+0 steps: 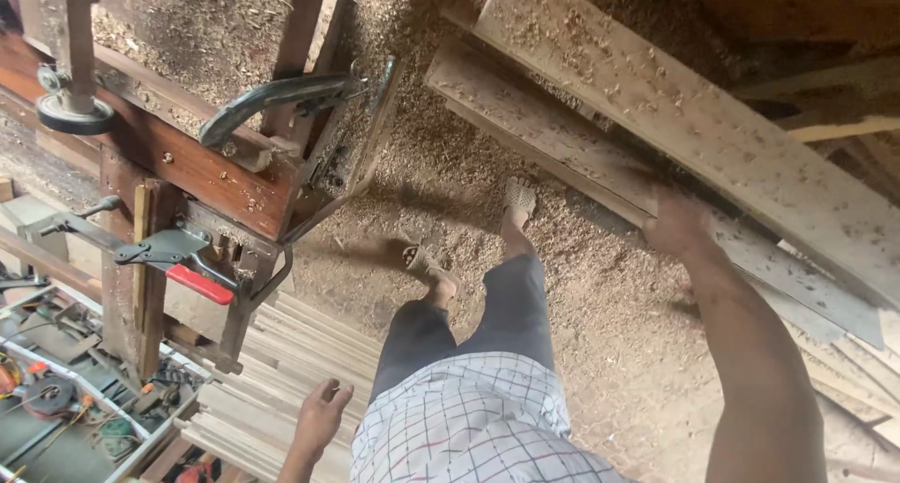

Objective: Shaping the edges of wood planks using a stationary wood shaper machine.

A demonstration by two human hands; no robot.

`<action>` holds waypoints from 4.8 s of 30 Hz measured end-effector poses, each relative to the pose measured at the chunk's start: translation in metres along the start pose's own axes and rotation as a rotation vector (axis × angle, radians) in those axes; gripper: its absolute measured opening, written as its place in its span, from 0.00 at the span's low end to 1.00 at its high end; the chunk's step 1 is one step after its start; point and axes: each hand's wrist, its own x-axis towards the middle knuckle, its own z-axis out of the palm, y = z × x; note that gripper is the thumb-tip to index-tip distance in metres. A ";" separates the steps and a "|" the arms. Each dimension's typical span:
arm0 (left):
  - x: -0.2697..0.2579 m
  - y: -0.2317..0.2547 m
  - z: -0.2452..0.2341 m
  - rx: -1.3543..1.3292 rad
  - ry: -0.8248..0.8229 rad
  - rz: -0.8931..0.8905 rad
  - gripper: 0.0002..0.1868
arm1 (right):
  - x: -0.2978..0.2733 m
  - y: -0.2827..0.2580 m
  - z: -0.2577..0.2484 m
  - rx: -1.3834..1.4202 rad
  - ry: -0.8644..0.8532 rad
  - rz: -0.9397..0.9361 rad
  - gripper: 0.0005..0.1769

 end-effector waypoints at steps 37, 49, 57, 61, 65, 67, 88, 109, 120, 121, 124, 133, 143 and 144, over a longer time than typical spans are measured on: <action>-0.141 -0.036 -0.193 0.198 0.033 1.038 0.16 | -0.423 -0.516 0.075 -1.136 0.396 -1.077 0.06; -0.243 -0.230 -0.228 -0.196 0.685 1.286 0.17 | -0.542 -0.699 0.008 -0.878 0.823 -1.698 0.15; -0.022 -0.211 -0.143 -1.392 0.404 0.745 0.31 | -0.421 -0.741 0.145 -0.265 0.116 -1.303 0.20; -0.054 -0.191 -0.216 -1.920 0.111 1.106 0.27 | -0.422 -0.736 0.229 -0.083 -0.390 -1.478 0.28; -0.091 -0.200 -0.264 -1.669 -0.486 2.016 0.28 | -0.528 -0.748 0.235 -0.191 -0.697 -1.258 0.25; -0.081 -0.207 -0.253 -1.638 -0.367 1.916 0.26 | -0.503 -0.744 0.260 0.060 -0.825 -1.456 0.22; 0.058 -0.171 -0.377 -1.008 0.745 0.097 0.29 | -0.148 -0.693 -0.071 -0.100 1.037 -1.342 0.25; 0.229 -0.021 -0.407 0.204 0.099 0.222 0.35 | -0.281 -0.576 -0.007 0.039 -0.190 -0.582 0.26; 0.235 0.088 -0.317 0.213 0.149 0.527 0.39 | -0.235 -0.641 -0.049 0.035 0.282 -0.923 0.23; 0.233 0.087 -0.318 0.216 0.124 0.518 0.39 | -0.215 -0.659 -0.053 0.038 0.466 -1.056 0.21; 0.237 0.087 -0.321 0.252 0.109 0.513 0.40 | -0.158 -0.707 -0.067 -0.058 0.820 -1.262 0.17; 0.202 0.123 -0.321 0.817 0.079 0.486 0.38 | -0.110 -0.712 -0.078 -0.100 0.758 -1.467 0.15; 0.169 0.177 -0.253 0.522 0.417 0.804 0.48 | -0.107 -0.707 -0.084 -0.091 0.749 -1.461 0.12; 0.170 0.177 -0.252 0.515 0.423 0.815 0.48 | -0.112 -0.703 -0.082 -0.102 0.761 -1.458 0.12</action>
